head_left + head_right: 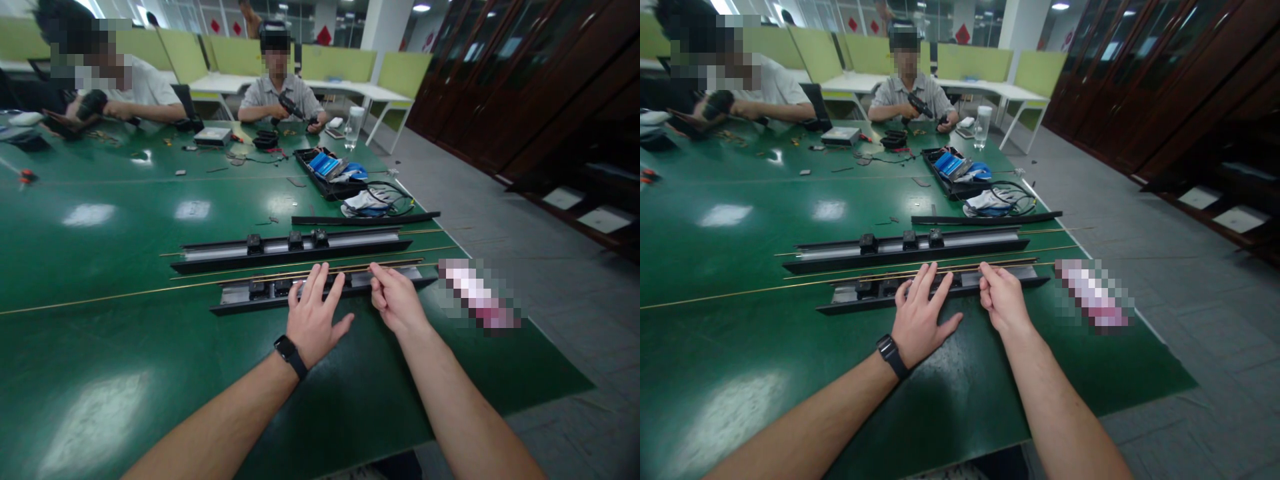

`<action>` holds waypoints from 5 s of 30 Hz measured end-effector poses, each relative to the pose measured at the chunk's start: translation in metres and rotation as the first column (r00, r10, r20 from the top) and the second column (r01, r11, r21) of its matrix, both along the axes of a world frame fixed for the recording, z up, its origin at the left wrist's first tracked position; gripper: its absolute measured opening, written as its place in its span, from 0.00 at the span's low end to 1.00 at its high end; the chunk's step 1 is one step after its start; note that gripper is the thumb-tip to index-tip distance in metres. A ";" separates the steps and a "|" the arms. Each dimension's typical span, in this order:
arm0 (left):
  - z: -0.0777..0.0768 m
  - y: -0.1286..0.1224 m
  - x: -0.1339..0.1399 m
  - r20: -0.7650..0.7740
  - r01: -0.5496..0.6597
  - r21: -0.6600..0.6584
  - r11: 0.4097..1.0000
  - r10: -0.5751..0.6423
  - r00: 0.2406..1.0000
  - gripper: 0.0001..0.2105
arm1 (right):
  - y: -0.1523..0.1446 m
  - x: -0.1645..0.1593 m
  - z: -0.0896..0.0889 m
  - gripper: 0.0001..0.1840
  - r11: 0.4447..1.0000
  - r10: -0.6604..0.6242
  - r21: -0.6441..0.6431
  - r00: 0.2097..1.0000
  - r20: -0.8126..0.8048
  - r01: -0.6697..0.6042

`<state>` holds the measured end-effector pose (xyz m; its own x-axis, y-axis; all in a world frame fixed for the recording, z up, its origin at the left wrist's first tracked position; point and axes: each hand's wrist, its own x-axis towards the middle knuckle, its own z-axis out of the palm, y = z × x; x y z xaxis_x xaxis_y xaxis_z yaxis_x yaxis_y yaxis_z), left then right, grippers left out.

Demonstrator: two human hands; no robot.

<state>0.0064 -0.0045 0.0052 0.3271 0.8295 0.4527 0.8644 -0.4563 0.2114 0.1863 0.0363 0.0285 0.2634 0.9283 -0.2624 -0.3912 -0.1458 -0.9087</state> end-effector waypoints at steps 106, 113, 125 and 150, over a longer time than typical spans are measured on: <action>0.000 -0.001 0.001 -0.009 -0.014 0.011 1.000 0.014 1.000 0.34 | -0.001 0.002 -0.002 0.19 0.999 0.040 0.000 0.997 0.059 -0.040; 0.000 0.000 0.001 -0.006 -0.009 0.016 1.000 0.009 1.000 0.34 | -0.002 0.001 0.003 0.17 0.999 0.044 -0.006 0.999 0.019 -0.044; 0.000 0.000 0.001 -0.004 -0.006 0.008 1.000 0.006 1.000 0.34 | 0.001 0.000 -0.005 0.19 1.000 -0.005 -0.001 1.000 0.031 0.005; 0.003 -0.001 0.001 -0.008 -0.010 0.013 1.000 0.011 1.000 0.35 | 0.000 -0.002 0.001 0.20 1.000 -0.003 -0.015 0.999 0.039 0.004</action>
